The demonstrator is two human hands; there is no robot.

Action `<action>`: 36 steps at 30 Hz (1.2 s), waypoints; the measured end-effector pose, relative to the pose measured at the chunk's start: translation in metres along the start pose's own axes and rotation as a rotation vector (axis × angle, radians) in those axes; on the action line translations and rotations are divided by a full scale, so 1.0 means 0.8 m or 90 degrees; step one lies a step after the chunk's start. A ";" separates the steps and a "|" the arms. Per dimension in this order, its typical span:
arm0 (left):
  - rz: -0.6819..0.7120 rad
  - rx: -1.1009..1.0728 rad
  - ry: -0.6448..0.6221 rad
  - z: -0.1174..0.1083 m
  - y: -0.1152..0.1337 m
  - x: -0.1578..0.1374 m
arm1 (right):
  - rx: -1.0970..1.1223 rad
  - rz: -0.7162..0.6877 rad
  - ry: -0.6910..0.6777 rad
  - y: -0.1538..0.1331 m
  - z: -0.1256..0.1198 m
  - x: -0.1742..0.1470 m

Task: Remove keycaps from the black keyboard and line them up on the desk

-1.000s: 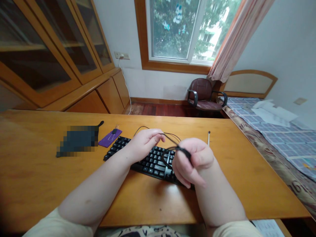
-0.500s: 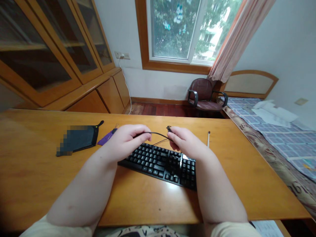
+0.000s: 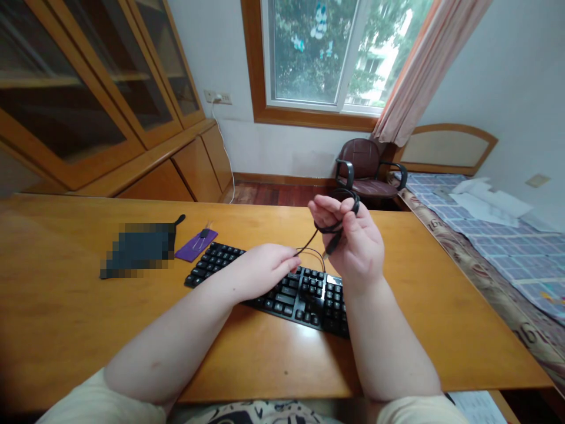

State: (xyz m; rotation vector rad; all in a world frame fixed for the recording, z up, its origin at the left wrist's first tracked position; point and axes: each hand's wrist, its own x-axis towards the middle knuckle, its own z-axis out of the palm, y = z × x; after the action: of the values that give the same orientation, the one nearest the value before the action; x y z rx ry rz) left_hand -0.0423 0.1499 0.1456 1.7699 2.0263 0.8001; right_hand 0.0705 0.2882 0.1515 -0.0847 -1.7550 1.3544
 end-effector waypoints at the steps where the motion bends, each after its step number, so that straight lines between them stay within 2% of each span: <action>1: 0.018 0.011 -0.027 0.000 0.003 -0.001 | -0.055 -0.024 -0.001 0.005 0.001 0.003; 3: 0.049 0.016 -0.039 -0.005 0.008 -0.006 | -0.178 -0.017 -0.079 0.013 0.002 0.007; 6: 0.070 -0.002 0.041 -0.024 0.008 -0.015 | -0.267 0.084 -0.292 0.015 0.005 0.005; 9: 0.081 -0.036 0.147 -0.040 0.002 -0.019 | -0.098 0.162 -0.465 0.007 0.006 -0.001; 11: 0.094 -0.066 0.181 -0.041 -0.003 -0.016 | 0.056 0.219 -0.547 0.001 0.002 -0.004; 14: 0.085 -0.110 0.204 -0.023 -0.010 -0.004 | 0.209 0.353 -0.710 -0.005 -0.013 -0.007; 16: 0.072 -0.141 0.197 -0.003 -0.018 0.007 | 0.289 0.388 -0.795 -0.007 -0.020 -0.011; 17: 0.072 -0.157 0.182 0.007 -0.023 0.013 | 0.334 0.370 -0.783 -0.008 -0.022 -0.012; 18: 0.066 -0.170 0.165 0.016 -0.028 0.018 | 0.373 0.333 -0.725 -0.009 -0.022 -0.013; 20: 0.040 -0.189 0.126 0.030 -0.039 0.028 | 0.390 0.243 -0.507 -0.013 -0.019 -0.012; 21: 0.024 -0.191 0.101 0.035 -0.045 0.032 | 0.353 0.201 -0.379 -0.014 -0.016 -0.010; 24: -0.006 -0.159 0.023 0.043 -0.054 0.041 | 0.116 0.088 -0.053 -0.007 -0.014 0.005; 26: -0.012 -0.142 0.003 0.045 -0.056 0.044 | -0.095 0.029 0.054 0.007 -0.016 0.016; 28: -0.007 -0.146 0.016 0.047 -0.057 0.045 | -0.333 0.021 0.026 0.027 -0.019 0.023; 31: -0.003 -0.157 0.062 0.049 -0.061 0.047 | -0.583 0.112 -0.171 0.057 -0.016 0.026; 33: -0.029 -0.150 0.105 0.050 -0.066 0.047 | -0.597 0.198 -0.307 0.070 -0.011 0.024; 36: -0.054 -0.145 0.168 0.052 -0.071 0.047 | -0.401 0.330 -0.451 0.073 -0.007 0.018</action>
State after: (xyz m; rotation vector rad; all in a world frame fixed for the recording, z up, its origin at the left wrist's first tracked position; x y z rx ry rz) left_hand -0.0693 0.1909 0.0823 1.5084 2.0572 1.2384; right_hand 0.0397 0.3236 0.1131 -0.4819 -2.8727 1.1871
